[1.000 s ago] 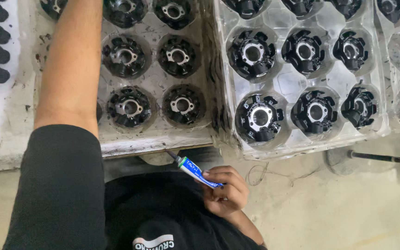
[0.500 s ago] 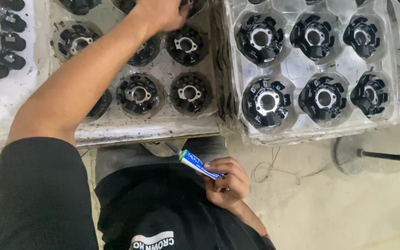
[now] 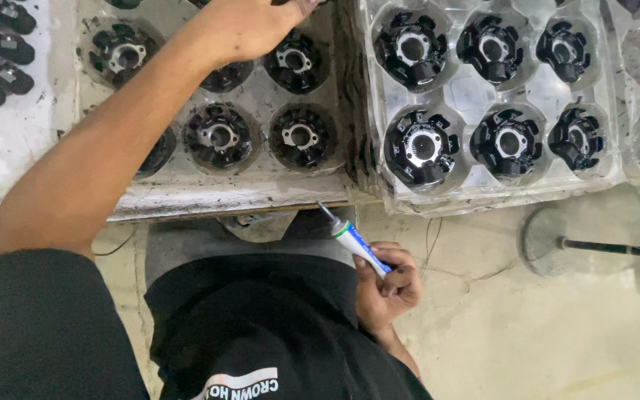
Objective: The person picks up black circular rotor components from a plastic tray and applies adhesive from a blue tube around their surfaces, rotating each part by hand to reach different spots. They place the treated parts back into the tray and repeat the process on additional components.
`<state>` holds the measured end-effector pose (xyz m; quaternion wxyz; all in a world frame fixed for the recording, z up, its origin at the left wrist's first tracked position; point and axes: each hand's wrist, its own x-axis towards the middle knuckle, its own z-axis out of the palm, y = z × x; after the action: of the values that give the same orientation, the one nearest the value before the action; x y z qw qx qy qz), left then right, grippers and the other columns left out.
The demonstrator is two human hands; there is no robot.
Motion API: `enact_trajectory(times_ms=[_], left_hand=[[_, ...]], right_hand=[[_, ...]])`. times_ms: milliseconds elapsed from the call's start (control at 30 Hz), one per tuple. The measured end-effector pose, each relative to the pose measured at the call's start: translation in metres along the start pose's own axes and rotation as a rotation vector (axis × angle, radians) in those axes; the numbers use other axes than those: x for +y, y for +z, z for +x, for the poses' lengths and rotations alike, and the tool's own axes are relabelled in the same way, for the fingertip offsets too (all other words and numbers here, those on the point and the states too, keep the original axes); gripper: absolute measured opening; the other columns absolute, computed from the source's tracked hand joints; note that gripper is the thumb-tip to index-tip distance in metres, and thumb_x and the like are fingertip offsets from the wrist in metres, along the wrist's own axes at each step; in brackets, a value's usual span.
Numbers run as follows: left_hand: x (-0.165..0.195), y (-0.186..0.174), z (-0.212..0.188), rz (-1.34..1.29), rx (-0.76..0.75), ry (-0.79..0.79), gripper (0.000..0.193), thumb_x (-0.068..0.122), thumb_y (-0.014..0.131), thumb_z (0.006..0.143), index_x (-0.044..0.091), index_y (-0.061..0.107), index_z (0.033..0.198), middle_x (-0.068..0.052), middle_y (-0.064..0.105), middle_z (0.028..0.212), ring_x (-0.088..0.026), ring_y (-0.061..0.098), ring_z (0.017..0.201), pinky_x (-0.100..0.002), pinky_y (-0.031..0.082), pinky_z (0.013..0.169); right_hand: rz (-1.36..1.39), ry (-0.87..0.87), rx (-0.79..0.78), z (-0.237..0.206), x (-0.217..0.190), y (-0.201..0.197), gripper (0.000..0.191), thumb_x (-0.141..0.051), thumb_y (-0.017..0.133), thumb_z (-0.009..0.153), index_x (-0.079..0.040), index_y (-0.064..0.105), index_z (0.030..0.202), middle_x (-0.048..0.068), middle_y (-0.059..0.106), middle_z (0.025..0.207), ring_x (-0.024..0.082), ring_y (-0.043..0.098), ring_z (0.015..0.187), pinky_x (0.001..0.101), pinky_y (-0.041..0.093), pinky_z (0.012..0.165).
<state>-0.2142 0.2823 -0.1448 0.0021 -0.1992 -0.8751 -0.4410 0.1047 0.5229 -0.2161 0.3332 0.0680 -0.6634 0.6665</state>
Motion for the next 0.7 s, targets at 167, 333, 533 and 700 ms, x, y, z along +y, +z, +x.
enact_trajectory(times_ms=[167, 333, 533, 700], left_hand=[[0.042, -0.023, -0.109, -0.790, -0.031, -0.090, 0.076, 0.060, 0.062, 0.096, 0.001, 0.049, 0.143, -0.019, 0.066, 0.131, -0.029, 0.076, 0.114, -0.047, 0.060, 0.099], [0.070, -0.006, -0.188, -1.202, 0.253, 0.278, 0.062, 0.035, 0.074, 0.099, 0.010, 0.042, 0.146, -0.022, 0.050, 0.141, -0.032, 0.051, 0.135, -0.046, 0.043, 0.122], [0.061, 0.025, -0.214, -1.807, 0.363, 0.192, 0.078, 0.034, 0.067, 0.092, 0.007, 0.037, 0.160, -0.020, 0.036, 0.164, -0.032, 0.040, 0.143, -0.046, 0.036, 0.125], [0.054, 0.036, -0.226, -1.691, 0.430, 0.187, 0.060, 0.040, 0.062, 0.099, 0.002, 0.048, 0.143, -0.021, 0.048, 0.146, -0.034, 0.051, 0.127, -0.047, 0.045, 0.106]], right_hand=[[0.341, 0.204, 0.032, 0.002, 0.001, -0.005, 0.045, 0.018, 0.071, 0.088, -0.010, 0.036, 0.085, 0.019, 0.064, 0.111, 0.031, 0.067, 0.108, 0.0436, 0.063, 0.083], [0.395, 0.434, -0.054, 0.007, -0.008, 0.000, 0.053, 0.021, 0.076, 0.079, -0.012, 0.036, 0.091, 0.018, 0.064, 0.116, 0.026, 0.067, 0.111, 0.0372, 0.058, 0.091], [0.200, 0.386, -0.122, 0.013, -0.021, 0.017, 0.058, 0.022, 0.080, 0.078, -0.011, 0.035, 0.094, 0.020, 0.070, 0.111, 0.023, 0.068, 0.104, 0.0346, 0.058, 0.090], [-0.202, -0.132, -0.319, 0.020, -0.038, 0.034, 0.053, 0.015, 0.079, 0.082, -0.010, 0.032, 0.083, 0.021, 0.069, 0.101, 0.031, 0.075, 0.097, 0.0391, 0.068, 0.075]])
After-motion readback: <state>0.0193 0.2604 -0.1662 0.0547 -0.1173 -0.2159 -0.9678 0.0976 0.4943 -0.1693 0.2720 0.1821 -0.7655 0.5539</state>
